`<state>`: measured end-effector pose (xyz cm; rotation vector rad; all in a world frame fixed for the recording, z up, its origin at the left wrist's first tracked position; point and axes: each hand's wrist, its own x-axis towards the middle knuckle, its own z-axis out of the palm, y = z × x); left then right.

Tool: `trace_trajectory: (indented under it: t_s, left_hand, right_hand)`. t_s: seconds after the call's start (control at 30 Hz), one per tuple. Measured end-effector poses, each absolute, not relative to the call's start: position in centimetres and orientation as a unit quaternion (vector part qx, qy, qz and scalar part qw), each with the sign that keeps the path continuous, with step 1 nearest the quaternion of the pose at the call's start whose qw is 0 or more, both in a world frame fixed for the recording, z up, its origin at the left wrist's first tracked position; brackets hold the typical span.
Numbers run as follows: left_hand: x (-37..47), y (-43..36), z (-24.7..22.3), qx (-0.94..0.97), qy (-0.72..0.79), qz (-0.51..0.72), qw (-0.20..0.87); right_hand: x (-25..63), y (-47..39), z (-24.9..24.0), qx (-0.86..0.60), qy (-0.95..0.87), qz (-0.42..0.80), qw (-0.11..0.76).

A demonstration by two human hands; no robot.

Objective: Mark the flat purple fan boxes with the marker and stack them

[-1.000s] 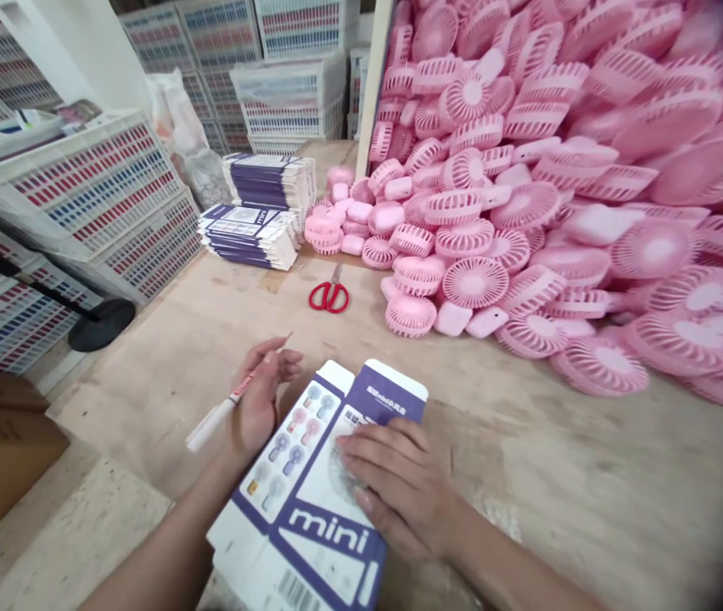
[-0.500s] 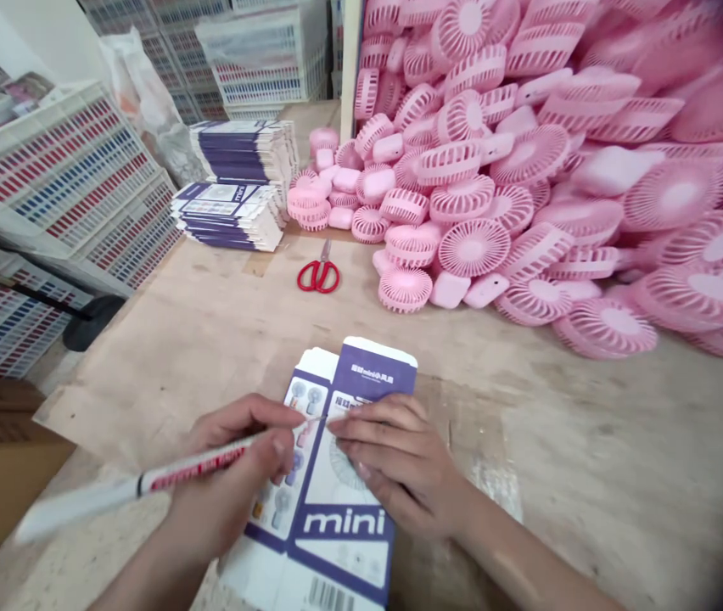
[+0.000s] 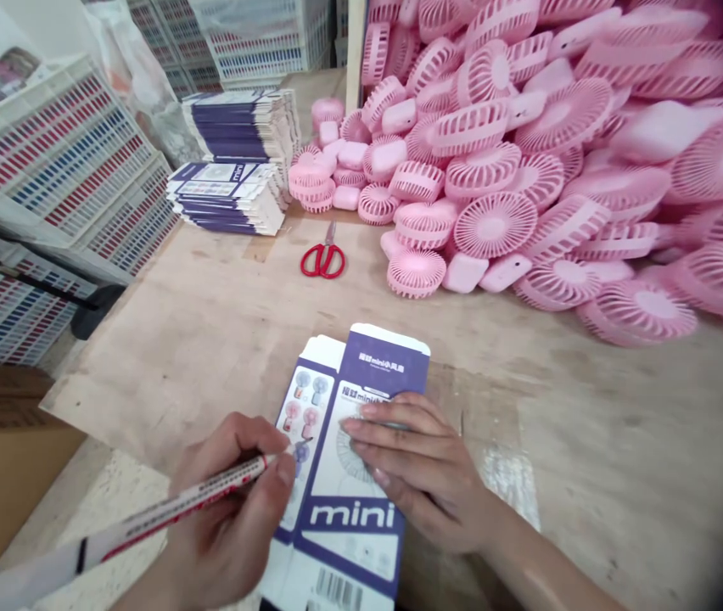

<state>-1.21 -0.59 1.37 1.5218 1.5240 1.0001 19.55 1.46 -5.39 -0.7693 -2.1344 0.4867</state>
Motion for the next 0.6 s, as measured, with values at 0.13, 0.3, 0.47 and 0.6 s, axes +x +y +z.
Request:
trace_trajectory:
  t_s: [0.13,0.3,0.47,0.6]
  left_hand:
    - [-0.8,-1.0,1.3,0.564,0.613,0.417,0.363]
    - [-1.0,-0.8,0.9,0.605,0.594,0.413,0.333]
    - [-0.5,-1.0,0.6,0.592,0.597,0.454,0.295]
    - [0.3,-1.0,0.8,0.56,0.627,0.462,0.283]
  right_hand:
    - [19.6,1.5,-5.4,-0.303,-0.844,0.193,0.399]
    - [19.8,1.4,-5.3,-0.303,-0.849,0.208,0.379]
    - [20.0,1.4,-5.2,-0.304,-0.852,0.203,0.374]
    - [19.9,1.5,-5.1,-0.304,-0.847,0.194,0.391]
